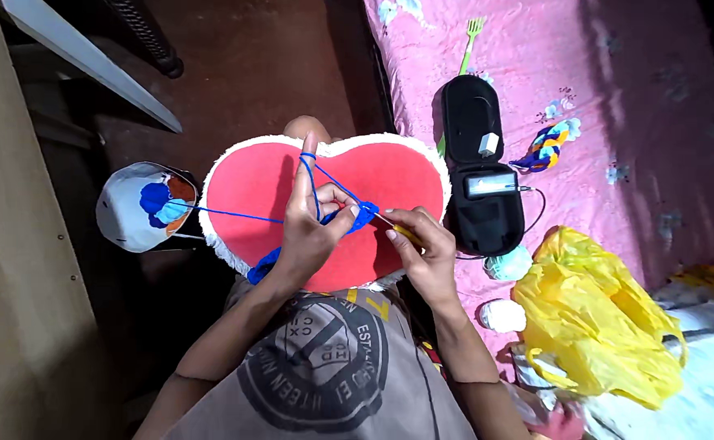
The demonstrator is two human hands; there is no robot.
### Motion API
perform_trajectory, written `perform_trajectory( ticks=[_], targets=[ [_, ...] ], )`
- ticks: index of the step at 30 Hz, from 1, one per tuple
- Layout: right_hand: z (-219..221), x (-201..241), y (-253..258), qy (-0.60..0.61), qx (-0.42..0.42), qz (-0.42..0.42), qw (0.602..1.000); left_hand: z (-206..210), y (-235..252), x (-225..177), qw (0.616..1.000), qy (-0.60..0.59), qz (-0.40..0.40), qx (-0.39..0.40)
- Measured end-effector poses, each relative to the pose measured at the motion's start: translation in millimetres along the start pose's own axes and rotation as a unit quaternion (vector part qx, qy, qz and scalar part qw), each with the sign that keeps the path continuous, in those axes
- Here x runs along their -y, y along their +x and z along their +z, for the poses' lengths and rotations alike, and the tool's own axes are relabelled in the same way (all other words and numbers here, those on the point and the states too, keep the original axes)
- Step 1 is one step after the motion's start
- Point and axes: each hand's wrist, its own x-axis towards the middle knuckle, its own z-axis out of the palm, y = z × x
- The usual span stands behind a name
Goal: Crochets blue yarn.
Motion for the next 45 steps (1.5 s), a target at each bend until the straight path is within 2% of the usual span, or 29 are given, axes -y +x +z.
perform_trajectory(
  ticks=[3,5,10,16,21,23,26,28,31,34,38,45],
  targets=[
    [-6,3,4,0.161,0.037,0.108,0.980,0,0,2,0.999,0.025,0.029,0.009],
    [-9,3,6,0.227,0.046,0.140,0.963,0,0,2,0.998,0.040,0.040,0.015],
    [-9,2,9,0.310,0.082,0.152,0.935,2,-1,4,0.998,0.042,0.041,0.022],
    [-1,-4,14,0.500,0.118,0.185,0.838,3,0,4,0.999,0.033,0.014,0.034],
    [0,-7,17,0.532,0.134,0.175,0.817,2,0,7,0.999,0.021,0.009,0.044],
    [-1,-7,19,0.512,0.128,0.176,0.831,2,0,7,0.999,0.018,0.009,0.043],
    [-5,-4,21,0.381,0.093,0.152,0.907,-1,0,4,0.999,0.024,0.010,0.039],
    [-10,-5,23,0.259,0.081,0.096,0.958,-3,0,1,0.999,0.032,0.012,0.036],
    [-19,-7,27,0.124,0.081,0.010,0.989,-5,1,-1,0.998,0.049,0.024,0.035],
    [-26,-13,31,0.015,0.106,-0.053,0.993,-7,2,3,0.997,0.073,0.026,0.031],
    [-28,-19,32,-0.102,0.145,-0.078,0.981,-8,2,7,0.988,0.154,-0.013,0.021],
    [-19,-14,29,-0.243,0.118,-0.125,0.955,-3,2,13,0.976,0.216,-0.022,0.012]
  ],
)
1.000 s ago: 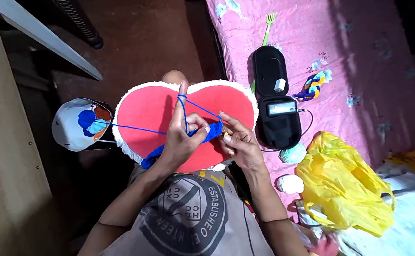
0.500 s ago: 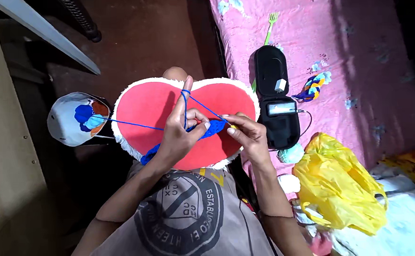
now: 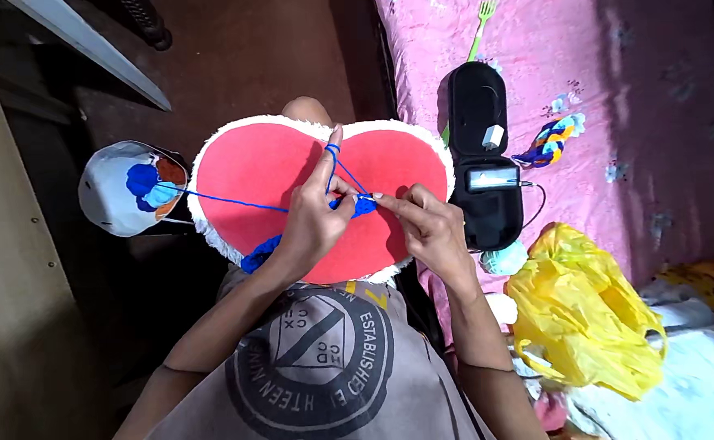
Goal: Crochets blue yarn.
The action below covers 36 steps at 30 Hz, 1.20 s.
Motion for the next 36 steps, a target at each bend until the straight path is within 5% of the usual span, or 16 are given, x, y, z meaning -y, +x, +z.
perform_trajectory(
  ticks=[26,36],
  targets=[
    [24,27,-10,-0.142,-0.018,0.054,0.988,15,-1,5,0.990,0.134,0.019,-0.031],
    [23,28,-13,-0.022,-0.044,0.106,0.993,9,3,2,0.998,0.051,-0.002,-0.031]
  ],
)
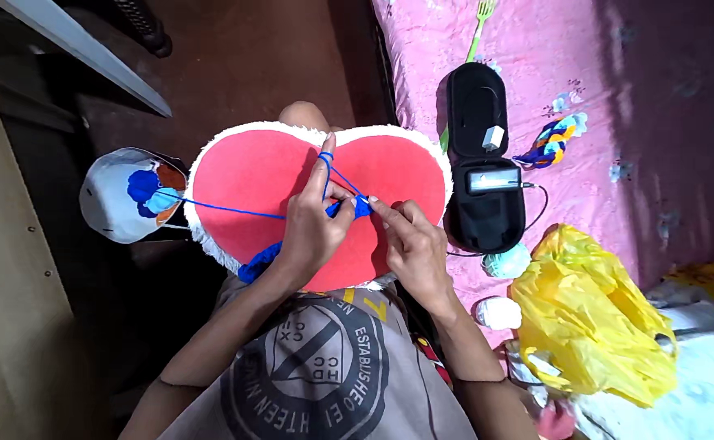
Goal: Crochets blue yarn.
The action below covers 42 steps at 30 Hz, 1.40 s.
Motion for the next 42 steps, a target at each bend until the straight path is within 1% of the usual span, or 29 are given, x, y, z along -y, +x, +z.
perform_trajectory(
  ticks=[5,8,9,11,13,14,15,16,17,19,20,23,24,26,28,29,30,31,32,33,34,35,36,38,40,42],
  targets=[
    [7,13,1,-0.034,-0.039,0.000,0.999,5,-2,2,0.999,-0.019,0.008,-0.043],
    [10,22,4,-0.012,-0.039,0.023,0.999,10,-5,4,0.996,-0.024,0.034,-0.079],
    [10,25,6,0.022,-0.033,0.040,0.998,12,-6,5,0.994,-0.031,0.050,-0.090],
    [11,28,10,0.144,-0.008,0.090,0.985,14,-7,6,0.989,-0.065,0.083,-0.105],
    [9,28,16,0.300,0.022,0.140,0.943,12,-7,4,0.982,-0.126,0.094,-0.102],
    [9,29,18,0.355,0.018,0.152,0.922,10,-6,2,0.978,-0.162,0.089,-0.093],
    [10,29,19,0.383,0.008,0.151,0.911,7,-6,0,0.974,-0.195,0.082,-0.084],
    [11,28,18,0.381,-0.007,0.131,0.915,3,-4,-1,0.969,-0.225,0.075,-0.072],
    [13,24,17,0.356,-0.027,0.097,0.929,-1,-3,-1,0.965,-0.248,0.068,-0.057],
    [15,14,14,0.254,-0.067,0.022,0.965,-8,-1,-3,0.958,-0.281,0.052,-0.025],
    [14,9,14,0.199,-0.083,-0.011,0.976,-10,-1,-3,0.955,-0.293,0.042,-0.010],
    [9,2,15,0.075,-0.119,-0.085,0.986,-16,1,-5,0.951,-0.307,0.019,0.018],
    [7,3,15,0.052,-0.124,-0.095,0.986,-17,1,-5,0.951,-0.309,0.016,0.023],
    [1,7,14,0.034,-0.115,-0.088,0.989,-16,1,-5,0.952,-0.305,0.019,0.017],
    [-5,16,12,0.069,-0.073,-0.037,0.994,-11,-1,-5,0.962,-0.267,0.050,-0.020],
    [-8,20,11,0.120,-0.043,0.005,0.992,-8,-3,-4,0.966,-0.243,0.078,-0.047],
    [-9,23,12,0.198,-0.013,0.055,0.978,-3,-4,-3,0.965,-0.228,0.106,-0.071],
    [-9,25,13,0.300,0.012,0.106,0.948,0,-5,-2,0.961,-0.230,0.126,-0.093],
    [-8,27,14,0.400,0.028,0.148,0.904,3,-6,-2,0.956,-0.238,0.134,-0.109],
    [-4,27,15,0.477,0.033,0.174,0.861,4,-6,-2,0.952,-0.252,0.130,-0.115],
    [-1,28,15,0.520,0.030,0.183,0.834,3,-7,-3,0.949,-0.269,0.119,-0.113],
    [3,29,14,0.531,0.018,0.179,0.828,1,-6,-3,0.947,-0.283,0.106,-0.108],
    [7,29,13,0.515,-0.004,0.165,0.841,-1,-6,-4,0.946,-0.294,0.093,-0.101],
    [12,26,11,0.435,-0.049,0.109,0.893,-6,-6,-7,0.944,-0.314,0.074,-0.077],
    [18,15,10,0.331,-0.094,0.023,0.939,-12,-5,-9,0.940,-0.334,0.053,-0.050],
    [20,3,13,0.225,-0.123,-0.054,0.965,-16,-4,-9,0.939,-0.342,0.035,-0.024]
  ],
)
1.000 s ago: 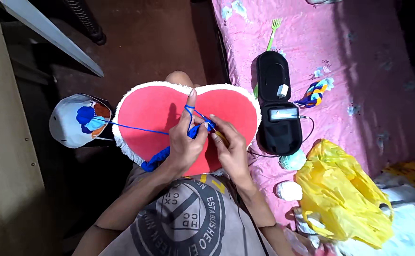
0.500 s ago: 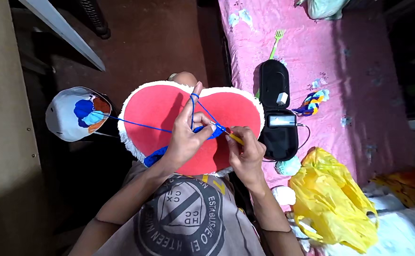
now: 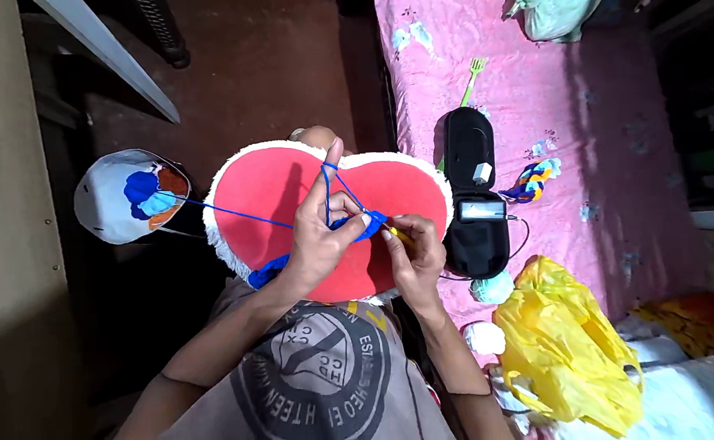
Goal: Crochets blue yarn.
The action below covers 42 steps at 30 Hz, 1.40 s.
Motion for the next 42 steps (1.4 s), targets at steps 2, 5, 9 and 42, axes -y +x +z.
perform_trajectory(
  ticks=[2,5,9,42],
  targets=[
    [-6,-3,4,-0.079,0.002,-0.067,0.995,-2,1,-2,1.000,0.001,-0.010,0.013],
    [-13,4,9,-0.175,0.008,-0.121,0.977,-4,2,-4,1.000,0.011,-0.010,0.017],
    [-20,21,12,-0.283,0.024,-0.145,0.948,-4,2,-3,0.994,0.101,0.031,0.009],
    [-30,23,7,0.288,0.091,0.238,0.923,6,-6,9,0.992,0.104,0.017,0.065]
  ],
)
